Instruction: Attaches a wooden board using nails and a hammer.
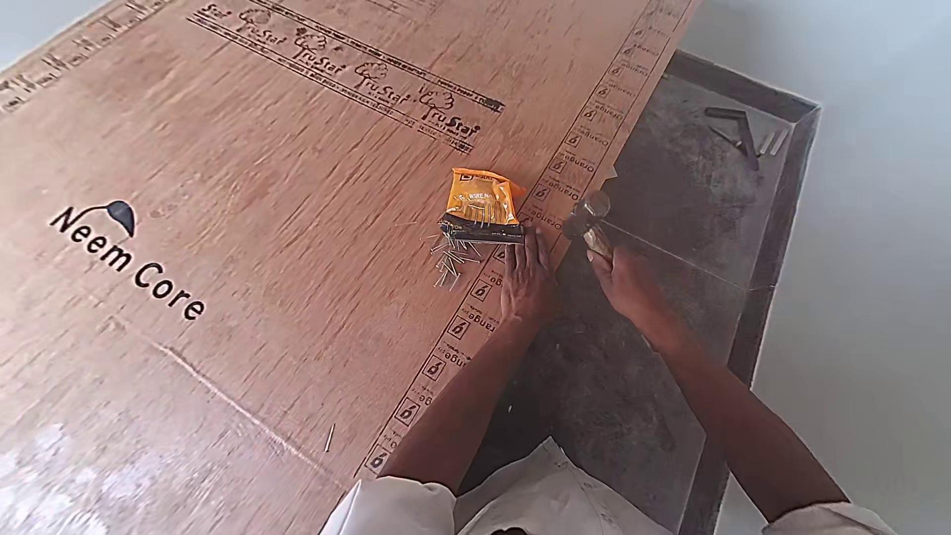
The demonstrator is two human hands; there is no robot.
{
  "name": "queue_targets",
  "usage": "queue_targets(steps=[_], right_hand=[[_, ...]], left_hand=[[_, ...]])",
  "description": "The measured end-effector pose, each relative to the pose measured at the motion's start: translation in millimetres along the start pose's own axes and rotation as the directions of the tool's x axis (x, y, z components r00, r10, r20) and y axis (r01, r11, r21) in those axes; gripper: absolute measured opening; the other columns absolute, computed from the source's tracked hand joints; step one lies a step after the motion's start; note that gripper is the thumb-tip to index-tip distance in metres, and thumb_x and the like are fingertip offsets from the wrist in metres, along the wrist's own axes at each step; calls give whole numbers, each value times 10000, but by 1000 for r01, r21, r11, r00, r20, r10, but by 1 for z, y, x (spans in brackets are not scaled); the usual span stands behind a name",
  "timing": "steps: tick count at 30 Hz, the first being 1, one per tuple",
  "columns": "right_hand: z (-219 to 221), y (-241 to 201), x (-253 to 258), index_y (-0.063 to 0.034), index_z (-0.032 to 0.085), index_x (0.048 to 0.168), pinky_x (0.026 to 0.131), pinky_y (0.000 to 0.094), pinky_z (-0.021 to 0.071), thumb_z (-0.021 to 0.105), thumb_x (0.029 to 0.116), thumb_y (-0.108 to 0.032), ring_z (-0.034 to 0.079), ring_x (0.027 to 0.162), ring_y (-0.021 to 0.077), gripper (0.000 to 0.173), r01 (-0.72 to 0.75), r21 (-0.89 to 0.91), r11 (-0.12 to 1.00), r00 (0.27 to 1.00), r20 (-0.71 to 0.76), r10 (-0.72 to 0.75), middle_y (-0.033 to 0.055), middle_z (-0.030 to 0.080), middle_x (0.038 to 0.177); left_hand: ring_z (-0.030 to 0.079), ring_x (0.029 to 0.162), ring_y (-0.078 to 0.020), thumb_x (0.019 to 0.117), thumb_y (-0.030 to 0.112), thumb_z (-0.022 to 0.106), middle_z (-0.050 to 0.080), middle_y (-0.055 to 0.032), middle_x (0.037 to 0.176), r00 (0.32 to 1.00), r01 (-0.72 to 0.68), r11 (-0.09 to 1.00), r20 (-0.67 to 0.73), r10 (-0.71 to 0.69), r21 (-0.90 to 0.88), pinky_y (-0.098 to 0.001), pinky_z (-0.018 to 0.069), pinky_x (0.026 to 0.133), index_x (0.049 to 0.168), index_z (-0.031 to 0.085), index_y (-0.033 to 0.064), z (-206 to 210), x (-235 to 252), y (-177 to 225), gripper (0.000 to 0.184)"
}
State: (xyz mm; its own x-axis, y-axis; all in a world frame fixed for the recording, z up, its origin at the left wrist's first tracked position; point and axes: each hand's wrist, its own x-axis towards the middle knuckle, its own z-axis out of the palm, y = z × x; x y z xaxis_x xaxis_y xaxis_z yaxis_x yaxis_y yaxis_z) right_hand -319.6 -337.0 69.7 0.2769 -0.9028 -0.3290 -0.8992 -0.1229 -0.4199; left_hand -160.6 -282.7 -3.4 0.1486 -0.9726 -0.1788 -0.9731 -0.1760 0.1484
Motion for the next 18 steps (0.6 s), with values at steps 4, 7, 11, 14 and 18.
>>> queue_targets(steps=[4,7,11,14,18], right_hand=[[-31,-10,-13,19,604,1076,660,490,550,428,1093,-475,649,670,295,525,90,131,987,992,-104,-77,149,608,754],[-70,-25,-40,-28,585,995,462,349,524,415,1085,-497,573,494,135,507,419,199,886,806,-530,-263,26,558,647],[-76,-41,-43,-71,513,998,458,311,551,405,1092,-491,585,522,91,443,653,248,716,588,-762,-272,-22,549,687],[-17,-12,-21,58,577,1058,627,481,552,492,1080,-429,655,664,319,495,207,93,974,931,-325,-167,163,599,732],[-12,-17,12,27,609,1115,813,536,535,434,1085,-498,682,913,375,554,-2,-54,999,999,43,5,211,654,911]], left_hand=[[109,1586,-382,968,293,603,111,-272,1695,1000,7,1000,13,-7,5,-541,74,1271,1619,131,-58,-3,3,-1,878],[98,1586,-390,943,302,631,120,-274,1693,1000,4,1000,-22,-4,18,-546,59,1272,1614,141,-68,0,5,-2,910],[108,1584,-386,929,315,658,130,-266,1694,1000,11,1000,-22,-10,30,-532,78,1272,1614,147,-65,-3,5,-2,936],[138,1577,-397,932,303,658,154,-279,1684,999,6,1000,-39,-6,5,-537,85,1270,1609,171,-68,-2,5,-2,913],[106,1585,-389,983,277,592,113,-283,1691,1000,26,999,8,-26,-22,-550,66,1272,1617,130,-63,-12,15,-2,855]])
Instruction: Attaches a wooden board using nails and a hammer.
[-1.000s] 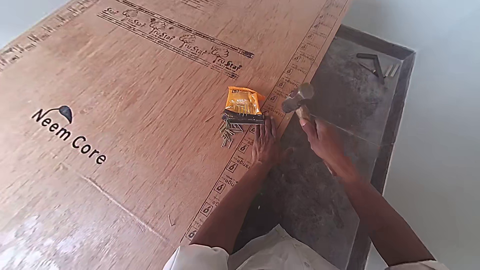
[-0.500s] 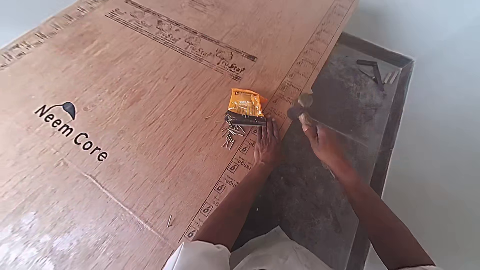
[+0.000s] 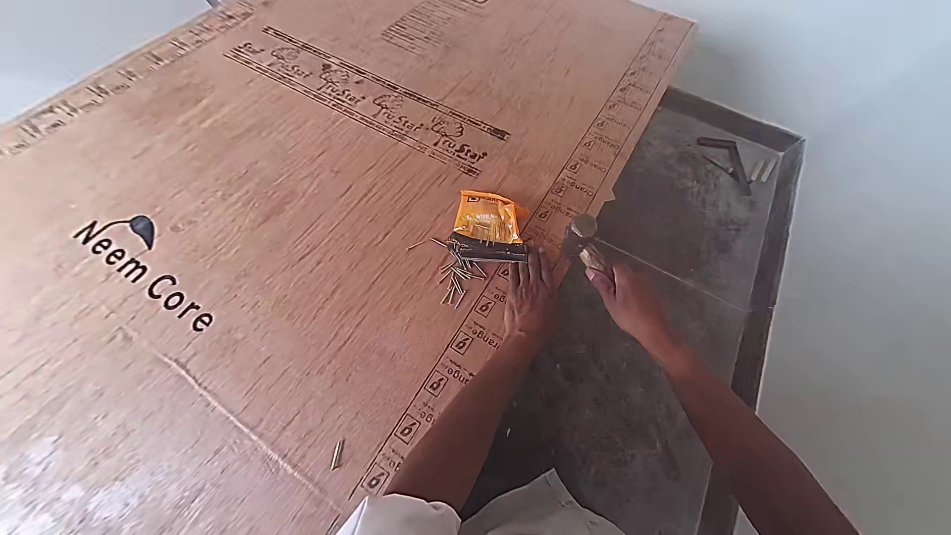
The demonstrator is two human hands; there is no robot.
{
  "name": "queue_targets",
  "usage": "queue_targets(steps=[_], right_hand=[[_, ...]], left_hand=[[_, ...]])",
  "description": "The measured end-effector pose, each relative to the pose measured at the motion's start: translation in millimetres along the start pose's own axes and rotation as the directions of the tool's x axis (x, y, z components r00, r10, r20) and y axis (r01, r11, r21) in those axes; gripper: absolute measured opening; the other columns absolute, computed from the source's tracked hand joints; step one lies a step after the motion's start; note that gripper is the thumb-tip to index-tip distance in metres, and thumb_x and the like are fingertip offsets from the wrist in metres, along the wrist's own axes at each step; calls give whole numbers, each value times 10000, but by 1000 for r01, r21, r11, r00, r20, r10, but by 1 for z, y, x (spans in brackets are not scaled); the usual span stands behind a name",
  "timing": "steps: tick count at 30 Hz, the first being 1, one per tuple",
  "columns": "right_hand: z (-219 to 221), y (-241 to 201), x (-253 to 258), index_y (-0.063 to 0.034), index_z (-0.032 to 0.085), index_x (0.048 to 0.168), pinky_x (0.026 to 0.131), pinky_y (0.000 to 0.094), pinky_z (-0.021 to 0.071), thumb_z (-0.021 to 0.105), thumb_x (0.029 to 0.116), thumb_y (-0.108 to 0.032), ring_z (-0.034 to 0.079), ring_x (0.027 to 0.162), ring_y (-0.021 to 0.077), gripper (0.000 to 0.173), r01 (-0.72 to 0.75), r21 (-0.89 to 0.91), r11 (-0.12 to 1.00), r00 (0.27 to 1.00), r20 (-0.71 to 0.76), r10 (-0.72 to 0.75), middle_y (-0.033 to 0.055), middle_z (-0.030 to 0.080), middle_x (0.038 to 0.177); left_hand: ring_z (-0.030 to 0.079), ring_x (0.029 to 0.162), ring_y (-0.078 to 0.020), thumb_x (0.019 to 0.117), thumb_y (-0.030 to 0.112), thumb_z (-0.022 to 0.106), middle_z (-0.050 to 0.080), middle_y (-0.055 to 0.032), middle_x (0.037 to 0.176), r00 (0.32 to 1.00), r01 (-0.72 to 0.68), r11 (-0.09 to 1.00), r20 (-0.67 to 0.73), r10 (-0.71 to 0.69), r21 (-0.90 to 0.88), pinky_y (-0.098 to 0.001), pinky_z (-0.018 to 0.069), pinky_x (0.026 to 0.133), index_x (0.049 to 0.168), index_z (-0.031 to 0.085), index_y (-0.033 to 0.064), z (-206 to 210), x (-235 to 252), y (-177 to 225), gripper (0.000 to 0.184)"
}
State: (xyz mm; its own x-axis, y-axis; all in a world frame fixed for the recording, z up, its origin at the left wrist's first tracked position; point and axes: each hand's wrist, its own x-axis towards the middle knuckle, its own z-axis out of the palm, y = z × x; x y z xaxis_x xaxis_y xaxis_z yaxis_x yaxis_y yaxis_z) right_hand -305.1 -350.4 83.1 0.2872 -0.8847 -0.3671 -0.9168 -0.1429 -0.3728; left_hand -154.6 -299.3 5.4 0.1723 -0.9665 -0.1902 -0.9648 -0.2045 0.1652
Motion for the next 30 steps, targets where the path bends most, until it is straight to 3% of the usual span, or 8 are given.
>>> queue_targets(steps=[4,8,13,16,21,26,28,30], right_hand=[[-29,-7,-40,16,588,1000,551,440,525,471,1080,-467,612,567,248,503,262,166,951,899,-401,-178,104,566,666],[-36,-17,-45,5,553,1027,480,335,534,439,1080,-460,578,514,127,481,498,226,837,680,-701,-215,28,549,661],[12,7,-17,37,595,1112,797,557,547,451,1085,-480,695,886,391,537,-38,39,999,993,-113,42,218,660,894],[15,26,-30,62,608,1120,806,534,536,435,1095,-460,681,864,363,550,-64,140,988,994,-76,75,221,652,904],[94,71,-123,11,581,1001,430,317,510,344,1117,-449,530,437,143,530,-205,632,747,968,19,249,33,514,591],[179,137,-230,3,608,906,439,338,483,407,1103,-450,512,445,164,533,-397,660,638,904,159,398,48,523,579],[198,160,-271,7,603,906,463,366,474,397,1101,-439,499,459,173,529,-423,616,665,897,180,403,50,506,580],[199,164,-310,-34,579,853,473,317,449,371,1108,-438,468,466,115,520,-508,569,647,852,224,473,-2,476,571]], left_hand=[[97,1587,-385,972,286,600,118,-280,1691,1000,-17,1000,-16,17,21,-553,74,1266,1615,142,-66,10,-8,0,864],[93,1587,-389,959,283,625,122,-283,1689,999,-20,999,-37,22,28,-558,59,1269,1610,137,-78,13,-10,0,890],[108,1584,-389,945,290,630,127,-281,1689,999,-38,999,-27,39,29,-546,77,1269,1604,162,-85,12,-13,1,891],[69,1591,-379,962,284,604,84,-275,1698,1000,-28,999,13,28,29,-544,47,1273,1611,132,-78,9,-13,0,880],[150,1581,-368,951,229,606,145,-242,1699,996,-49,999,-81,49,0,-512,118,1276,1601,240,-50,10,-12,-2,797],[609,1276,-293,985,217,618,686,-131,1298,876,-363,903,-413,247,-229,-455,432,1134,1212,725,38,9,-31,-15,308],[668,1143,-321,971,136,617,727,-142,1151,844,-345,879,-520,136,-330,-491,506,1026,1097,762,41,8,-49,-27,214],[633,1178,-361,987,130,596,693,-186,1191,891,-86,887,-433,-135,-454,-531,480,1039,1179,727,30,-2,-70,-48,253]])
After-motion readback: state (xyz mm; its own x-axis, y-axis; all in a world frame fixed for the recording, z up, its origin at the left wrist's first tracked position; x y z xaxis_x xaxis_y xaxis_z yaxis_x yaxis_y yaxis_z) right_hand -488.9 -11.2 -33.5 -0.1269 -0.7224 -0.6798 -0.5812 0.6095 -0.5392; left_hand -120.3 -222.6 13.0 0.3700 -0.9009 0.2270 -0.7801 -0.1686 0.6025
